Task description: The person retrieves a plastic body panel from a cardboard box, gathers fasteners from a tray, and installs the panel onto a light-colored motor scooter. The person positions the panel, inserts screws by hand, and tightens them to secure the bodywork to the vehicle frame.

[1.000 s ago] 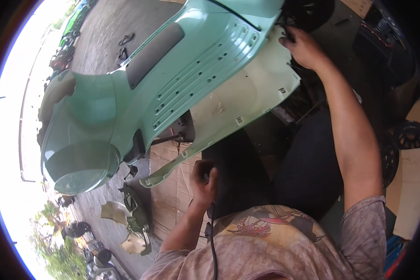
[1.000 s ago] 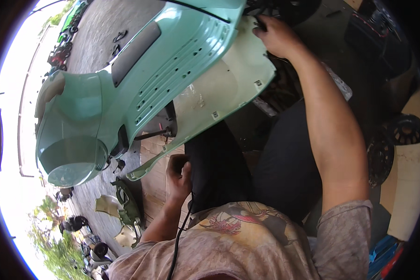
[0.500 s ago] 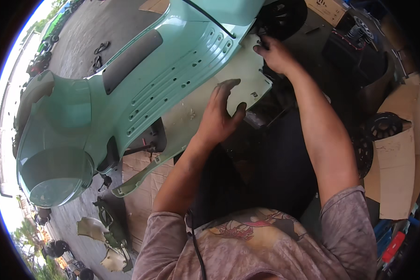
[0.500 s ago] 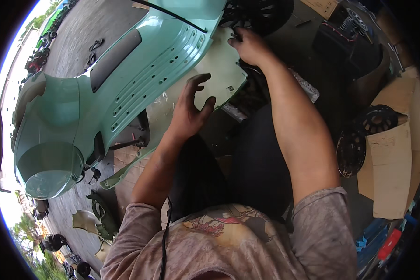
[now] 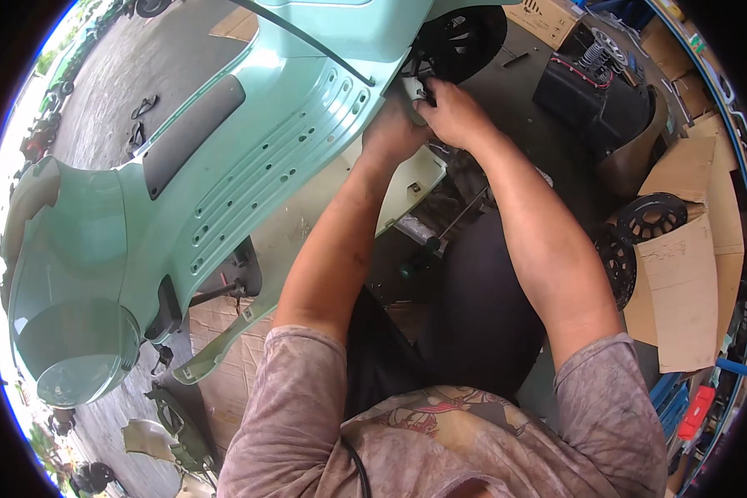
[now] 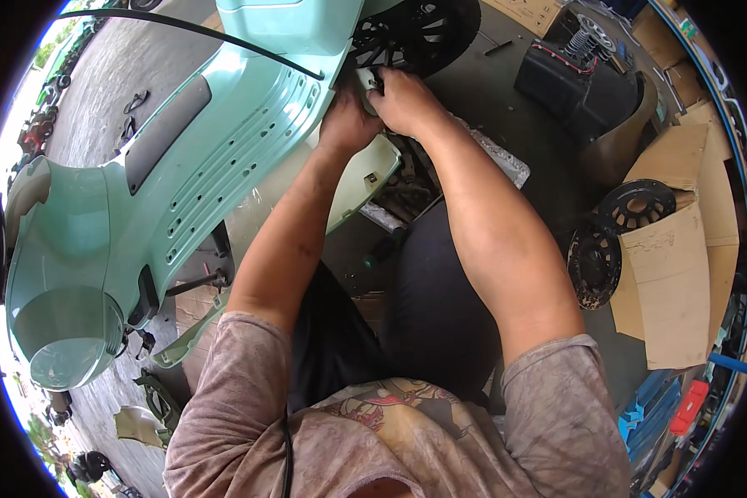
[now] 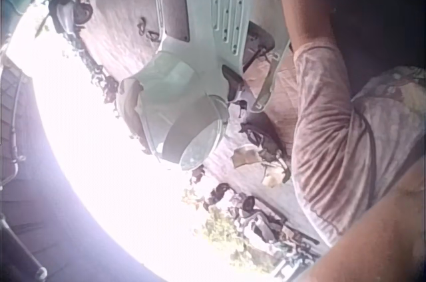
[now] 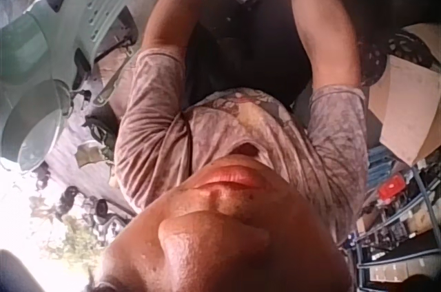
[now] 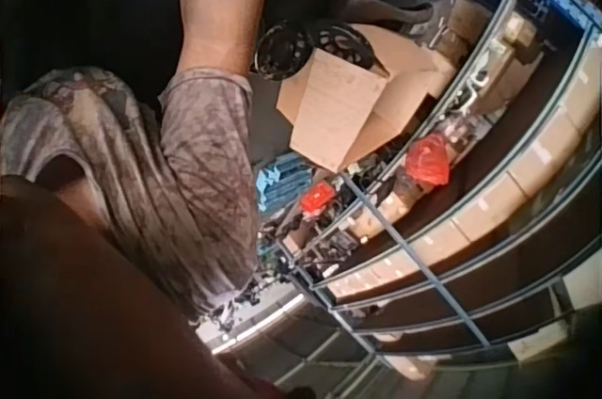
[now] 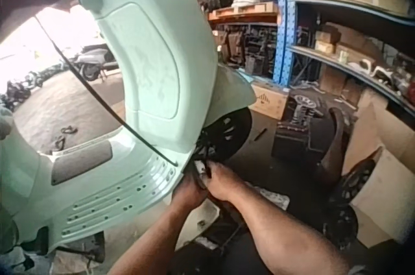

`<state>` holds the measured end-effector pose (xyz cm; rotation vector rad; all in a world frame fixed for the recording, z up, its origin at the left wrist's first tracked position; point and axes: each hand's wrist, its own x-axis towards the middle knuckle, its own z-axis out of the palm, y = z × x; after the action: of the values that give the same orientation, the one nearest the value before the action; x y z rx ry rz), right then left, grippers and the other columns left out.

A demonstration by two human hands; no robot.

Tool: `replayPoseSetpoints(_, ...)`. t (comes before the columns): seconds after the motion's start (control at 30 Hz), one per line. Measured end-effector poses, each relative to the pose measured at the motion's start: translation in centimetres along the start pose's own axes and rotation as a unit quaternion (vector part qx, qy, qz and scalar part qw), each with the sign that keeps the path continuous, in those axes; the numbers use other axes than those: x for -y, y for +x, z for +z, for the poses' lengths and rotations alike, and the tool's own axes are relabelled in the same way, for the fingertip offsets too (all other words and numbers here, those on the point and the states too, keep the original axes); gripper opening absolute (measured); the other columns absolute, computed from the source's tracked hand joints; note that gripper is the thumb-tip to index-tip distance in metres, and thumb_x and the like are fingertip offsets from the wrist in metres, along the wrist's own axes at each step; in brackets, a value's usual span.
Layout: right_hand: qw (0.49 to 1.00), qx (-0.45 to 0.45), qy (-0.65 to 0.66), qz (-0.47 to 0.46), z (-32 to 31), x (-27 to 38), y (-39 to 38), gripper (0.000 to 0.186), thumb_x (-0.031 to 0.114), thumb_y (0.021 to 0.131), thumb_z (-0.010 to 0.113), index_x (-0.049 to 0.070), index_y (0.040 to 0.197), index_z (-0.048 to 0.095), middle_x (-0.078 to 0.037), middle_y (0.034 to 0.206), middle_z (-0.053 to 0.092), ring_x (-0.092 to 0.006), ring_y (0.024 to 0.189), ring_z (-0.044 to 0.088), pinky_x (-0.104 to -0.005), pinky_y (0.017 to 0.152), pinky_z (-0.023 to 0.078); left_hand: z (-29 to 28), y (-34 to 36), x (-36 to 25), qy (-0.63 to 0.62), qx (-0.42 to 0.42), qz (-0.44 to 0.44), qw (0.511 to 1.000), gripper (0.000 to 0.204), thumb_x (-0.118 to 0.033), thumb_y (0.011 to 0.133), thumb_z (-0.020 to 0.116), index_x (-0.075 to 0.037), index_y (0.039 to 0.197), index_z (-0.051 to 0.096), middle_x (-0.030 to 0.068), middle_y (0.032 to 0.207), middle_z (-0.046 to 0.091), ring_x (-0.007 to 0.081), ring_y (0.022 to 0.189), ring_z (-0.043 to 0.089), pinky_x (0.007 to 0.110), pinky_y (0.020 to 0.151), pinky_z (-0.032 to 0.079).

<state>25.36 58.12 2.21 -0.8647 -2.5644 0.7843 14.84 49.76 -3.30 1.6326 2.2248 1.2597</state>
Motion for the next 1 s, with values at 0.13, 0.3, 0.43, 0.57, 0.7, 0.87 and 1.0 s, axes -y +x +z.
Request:
replayPoseSetpoints(0.13,0.999,-0.011,-0.034,0.035,-1.3,1.5,-0.5,0.034,0.03,0.085,0.061,0.0,0.101,0.063,-0.023,0.098,0.065,-0.0401,0.096,0.06,-0.0447,0.084,0.048,1.3,0.6,-0.4,0.008,-0.025,-0.036,0.999,0.081,-0.04,0.078,0.06,0.008,0.137,0.03,0.033,0.137,0.033,0.0513,0.127,0.03,0.052,0.104,0.031)
replayPoseSetpoints(0.3,0.992,-0.098,-0.076,-0.027,-0.4,1.9,-0.2,0.028,0.026,0.085,0.063,-0.001,0.092,0.065,-0.023,0.092,0.066,-0.0398,0.091,0.063,-0.0455,0.081,0.05,3.4,1.1,0.6,0.035,-0.067,-0.003,0.997,0.062,-0.04,0.086,0.047,0.008,0.125,0.045,0.033,0.139,0.028,0.0552,0.127,0.023,0.057,0.103,0.028)
replayPoseSetpoints(0.43,0.994,-0.073,-0.083,0.006,-0.7,2.3,-0.3,0.024,0.024,0.085,0.063,0.0,0.087,0.066,-0.022,0.09,0.067,-0.04,0.088,0.064,-0.0455,0.08,0.051,3.3,1.1,0.8,0.027,-0.087,0.005,0.996,0.059,-0.036,0.086,0.046,0.009,0.125,0.044,0.0342,0.135,0.031,0.0537,0.125,0.028,0.056,0.103,0.03)
replayPoseSetpoints(0.57,0.993,-0.064,-0.093,0.033,-1.4,3.2,-1.1,0.023,0.024,0.085,0.063,0.001,0.09,0.067,-0.022,0.091,0.067,-0.0397,0.089,0.064,-0.0459,0.08,0.051,2.2,0.4,-0.8,0.017,-0.096,-0.008,0.995,0.06,-0.032,0.086,0.047,0.008,0.129,0.036,0.0362,0.129,0.035,0.0528,0.119,0.034,0.055,0.1,0.031)
replayPoseSetpoints(0.7,0.995,-0.052,-0.08,0.025,-2.2,2.3,-1.4,0.025,0.024,0.085,0.063,0.0,0.092,0.067,-0.023,0.092,0.066,-0.04,0.09,0.063,-0.046,0.08,0.051,2.2,-0.1,-1.8,0.029,-0.112,-0.007,0.993,0.065,-0.03,0.084,0.05,0.007,0.132,0.028,0.0372,0.126,0.037,0.0529,0.116,0.037,0.055,0.099,0.032)
replayPoseSetpoints(0.87,0.994,-0.042,-0.09,0.038,-2.6,3.5,-1.7,0.025,0.023,0.085,0.063,-0.001,0.092,0.066,-0.024,0.09,0.066,-0.0402,0.088,0.063,-0.0458,0.079,0.051,1.9,0.0,-1.6,-0.012,-0.113,-0.029,0.993,0.074,-0.034,0.081,0.056,0.008,0.134,0.027,0.037,0.127,0.038,0.0516,0.117,0.039,0.053,0.1,0.032)
replayPoseSetpoints(1.0,0.994,-0.047,0.025,0.096,-3.3,2.9,-2.1,0.026,0.024,0.084,0.065,-0.002,0.09,0.066,-0.021,0.081,0.067,-0.0303,0.072,0.067,-0.0384,0.07,0.053,1.6,0.4,-0.9,-0.005,-0.076,-0.051,0.996,0.081,-0.037,0.078,0.059,0.01,0.135,0.026,0.0365,0.129,0.04,0.0505,0.12,0.039,0.051,0.103,0.031)
